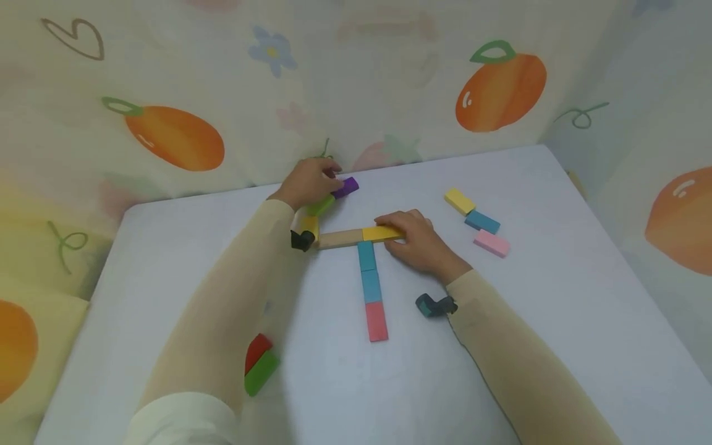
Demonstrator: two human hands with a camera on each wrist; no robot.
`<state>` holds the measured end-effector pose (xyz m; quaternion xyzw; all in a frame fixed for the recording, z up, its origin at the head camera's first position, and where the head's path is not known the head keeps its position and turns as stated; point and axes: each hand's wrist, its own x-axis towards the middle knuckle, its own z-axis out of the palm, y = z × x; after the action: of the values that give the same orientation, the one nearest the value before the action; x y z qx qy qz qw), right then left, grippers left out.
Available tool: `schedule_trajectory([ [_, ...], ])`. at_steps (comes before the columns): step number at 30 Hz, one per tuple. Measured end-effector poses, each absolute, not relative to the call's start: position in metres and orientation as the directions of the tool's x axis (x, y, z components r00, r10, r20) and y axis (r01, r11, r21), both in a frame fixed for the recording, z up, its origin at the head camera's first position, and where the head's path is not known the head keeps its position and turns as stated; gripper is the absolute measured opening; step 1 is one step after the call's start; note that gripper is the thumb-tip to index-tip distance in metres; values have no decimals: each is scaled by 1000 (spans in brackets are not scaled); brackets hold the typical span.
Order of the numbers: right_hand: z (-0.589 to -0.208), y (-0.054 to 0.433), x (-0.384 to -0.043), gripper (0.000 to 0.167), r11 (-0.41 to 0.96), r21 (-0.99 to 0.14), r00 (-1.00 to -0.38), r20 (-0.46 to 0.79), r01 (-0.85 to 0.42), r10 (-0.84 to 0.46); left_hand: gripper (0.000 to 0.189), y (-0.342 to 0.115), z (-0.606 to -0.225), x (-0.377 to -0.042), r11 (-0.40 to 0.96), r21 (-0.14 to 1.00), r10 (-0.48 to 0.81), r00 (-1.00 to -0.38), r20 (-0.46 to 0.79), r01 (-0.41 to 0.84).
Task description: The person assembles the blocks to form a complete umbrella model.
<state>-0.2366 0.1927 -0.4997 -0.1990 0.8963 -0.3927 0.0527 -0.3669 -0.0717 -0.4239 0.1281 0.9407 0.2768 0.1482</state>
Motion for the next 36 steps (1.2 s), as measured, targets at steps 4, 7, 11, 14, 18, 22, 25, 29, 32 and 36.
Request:
schedule_trajectory([
  [4, -499, 192, -235, 47, 622, -727, -923, 41, -291, -383, 43, -91, -409, -348, 768, 614, 329, -935, -135, 182],
  [7, -500, 195, -236, 47, 620, -736, -927, 27, -271, -373, 42, -102, -399, -329, 733, 652, 322, -943, -81, 195],
  [11, -503, 206, -242, 48, 626, -735, -931, 22, -262, -364, 40, -108, -395, -305, 720, 654, 317, -948, -13, 232],
  [14, -507, 216, -246, 49, 644, -720, -935, 17, -257, -354, 38, -109, -397, -285, 706, 657, 319, -947, 37, 264],
  [18, -509, 228, -250, 52, 674, -702, -945, 0, -233, -326, 38, -97, -405, -255, 699, 645, 349, -934, 70, 310],
  [22, -505, 241, -250, 56, 698, -684, -952, -18, -211, -305, 42, -73, -417, -220, 702, 610, 431, -901, 47, 368],
  [25, -503, 251, -246, 58, 715, -671, -955, -35, -195, -293, 48, -57, -430, -191, 686, 568, 534, -845, 32, 455],
  [29, -497, 270, -240, 58, 735, -647, -959, -21, -204, -284, 52, -40, -444, -159, 651, 513, 640, -768, 28, 560],
  [32, -489, 289, -235, 55, 731, -643, -961, 29, -227, -274, 53, -29, -451, -143, 630, 509, 670, -742, 26, 587],
  [36, -481, 316, -226, 51, 733, -639, -970, 102, -235, -222, 54, -20, -462, -133, 607, 501, 691, -721, 50, 617],
])
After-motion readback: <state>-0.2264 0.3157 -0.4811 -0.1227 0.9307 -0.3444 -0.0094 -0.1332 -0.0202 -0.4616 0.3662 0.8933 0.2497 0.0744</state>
